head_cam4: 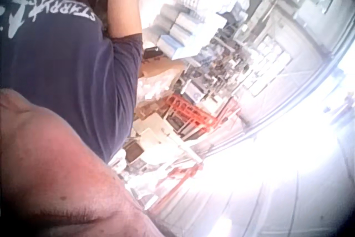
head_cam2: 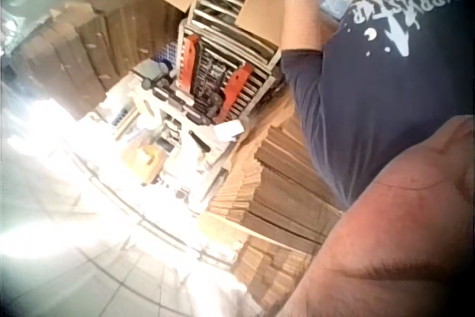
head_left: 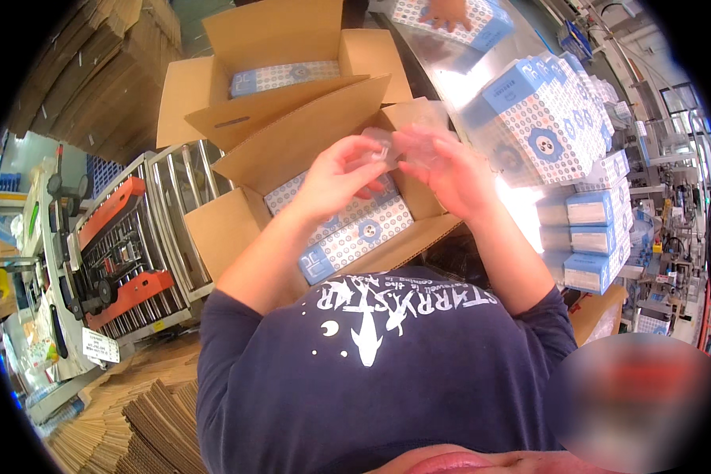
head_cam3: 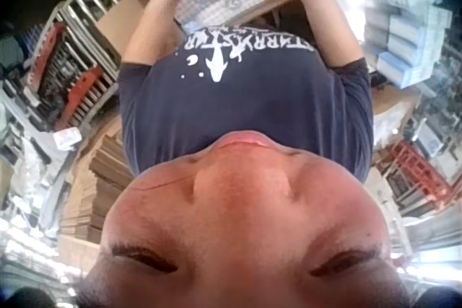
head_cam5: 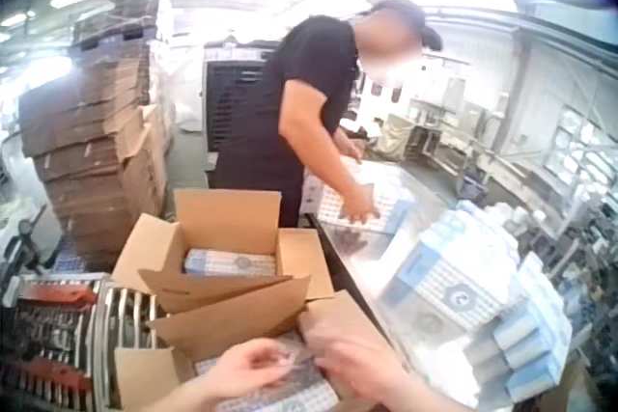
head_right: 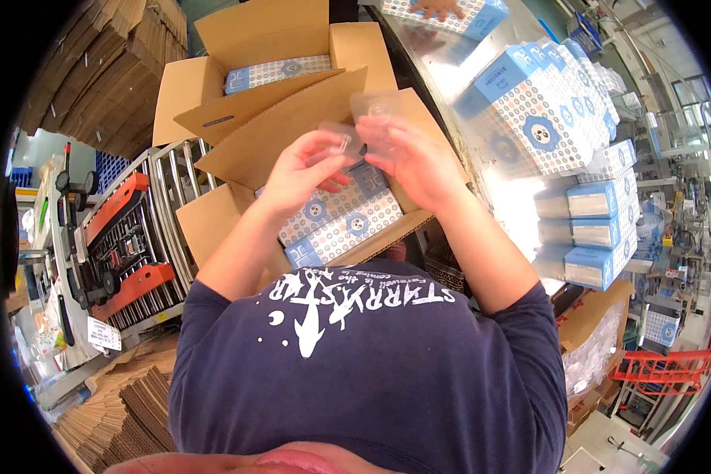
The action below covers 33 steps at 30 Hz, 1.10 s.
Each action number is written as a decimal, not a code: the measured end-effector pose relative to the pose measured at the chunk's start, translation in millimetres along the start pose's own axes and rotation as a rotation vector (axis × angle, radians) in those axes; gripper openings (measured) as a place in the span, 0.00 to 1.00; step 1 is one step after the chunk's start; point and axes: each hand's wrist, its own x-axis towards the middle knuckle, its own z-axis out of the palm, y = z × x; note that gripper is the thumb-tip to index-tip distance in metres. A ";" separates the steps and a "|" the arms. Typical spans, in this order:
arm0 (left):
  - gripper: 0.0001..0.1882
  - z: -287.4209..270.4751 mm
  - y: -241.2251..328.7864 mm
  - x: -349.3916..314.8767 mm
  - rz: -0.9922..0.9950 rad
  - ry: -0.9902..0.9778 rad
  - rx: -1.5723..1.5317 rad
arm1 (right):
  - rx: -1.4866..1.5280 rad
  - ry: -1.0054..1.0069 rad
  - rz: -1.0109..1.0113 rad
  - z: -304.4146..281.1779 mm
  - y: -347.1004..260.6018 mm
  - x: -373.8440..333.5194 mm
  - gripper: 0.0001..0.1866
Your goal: The person places blue wrapped items into cardboard boxes, inserts plastic dividers, and pushes the finished boxes onto a roller conveyor.
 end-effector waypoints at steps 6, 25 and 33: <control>0.32 -45.3 16.0 -22.6 -0.120 -0.349 1.775 | -1.947 -0.341 0.156 -26.3 8.5 -13.8 0.35; 0.06 279.6 106.3 81.2 0.942 -0.976 -0.396 | -1.641 0.455 -0.265 -240.6 -241.3 -17.3 0.24; 0.24 267.5 84.1 182.0 0.477 -0.653 0.411 | -2.133 1.053 -0.133 -393.3 -321.2 -55.1 0.39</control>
